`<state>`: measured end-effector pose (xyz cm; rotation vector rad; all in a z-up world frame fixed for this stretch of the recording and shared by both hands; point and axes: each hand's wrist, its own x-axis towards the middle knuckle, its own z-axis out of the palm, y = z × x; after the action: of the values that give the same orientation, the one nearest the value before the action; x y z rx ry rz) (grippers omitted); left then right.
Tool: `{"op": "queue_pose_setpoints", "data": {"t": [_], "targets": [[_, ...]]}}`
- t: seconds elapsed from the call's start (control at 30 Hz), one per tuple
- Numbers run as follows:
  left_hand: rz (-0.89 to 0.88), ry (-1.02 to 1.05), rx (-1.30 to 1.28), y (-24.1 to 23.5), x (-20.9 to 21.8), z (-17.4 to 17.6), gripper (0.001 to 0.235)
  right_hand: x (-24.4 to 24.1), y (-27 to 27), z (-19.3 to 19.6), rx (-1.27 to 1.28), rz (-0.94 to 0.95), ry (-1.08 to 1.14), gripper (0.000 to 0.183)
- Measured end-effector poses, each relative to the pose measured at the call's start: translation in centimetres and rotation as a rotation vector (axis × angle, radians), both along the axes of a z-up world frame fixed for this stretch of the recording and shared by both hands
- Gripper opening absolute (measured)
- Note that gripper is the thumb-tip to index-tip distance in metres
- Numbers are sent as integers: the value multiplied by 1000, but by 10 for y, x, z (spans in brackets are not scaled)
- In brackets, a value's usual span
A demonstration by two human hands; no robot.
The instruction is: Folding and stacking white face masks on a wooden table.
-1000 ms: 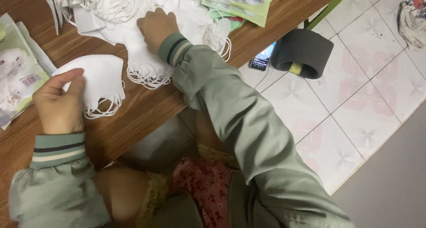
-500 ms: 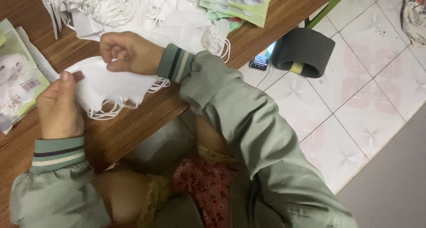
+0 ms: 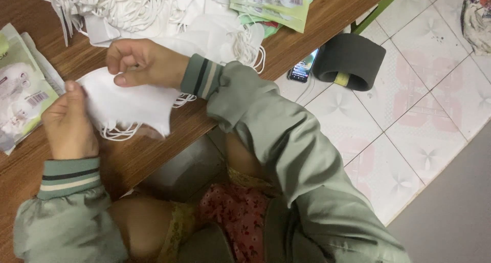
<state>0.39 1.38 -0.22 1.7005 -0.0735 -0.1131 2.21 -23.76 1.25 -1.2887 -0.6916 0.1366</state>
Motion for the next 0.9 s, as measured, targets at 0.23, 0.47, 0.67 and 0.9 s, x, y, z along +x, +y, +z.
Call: {"op": "queue_pose_setpoints", "data": {"t": [0.23, 0.47, 0.67, 0.9], "targets": [[-45, 119, -158, -10, -8, 19, 56, 11, 11, -28, -46, -53, -80, 23], [-76, 95, -25, -7, -6, 7, 14, 11, 19, -35, -137, -176, -92, 28], [-27, -112, 162, 9, 2, -12, 11, 20, 0, -42, -816, -609, -256, 27], [29, -232, 237, 10, 2, -12, 9, 32, -32, -66, -1513, -908, -240, 48]]}}
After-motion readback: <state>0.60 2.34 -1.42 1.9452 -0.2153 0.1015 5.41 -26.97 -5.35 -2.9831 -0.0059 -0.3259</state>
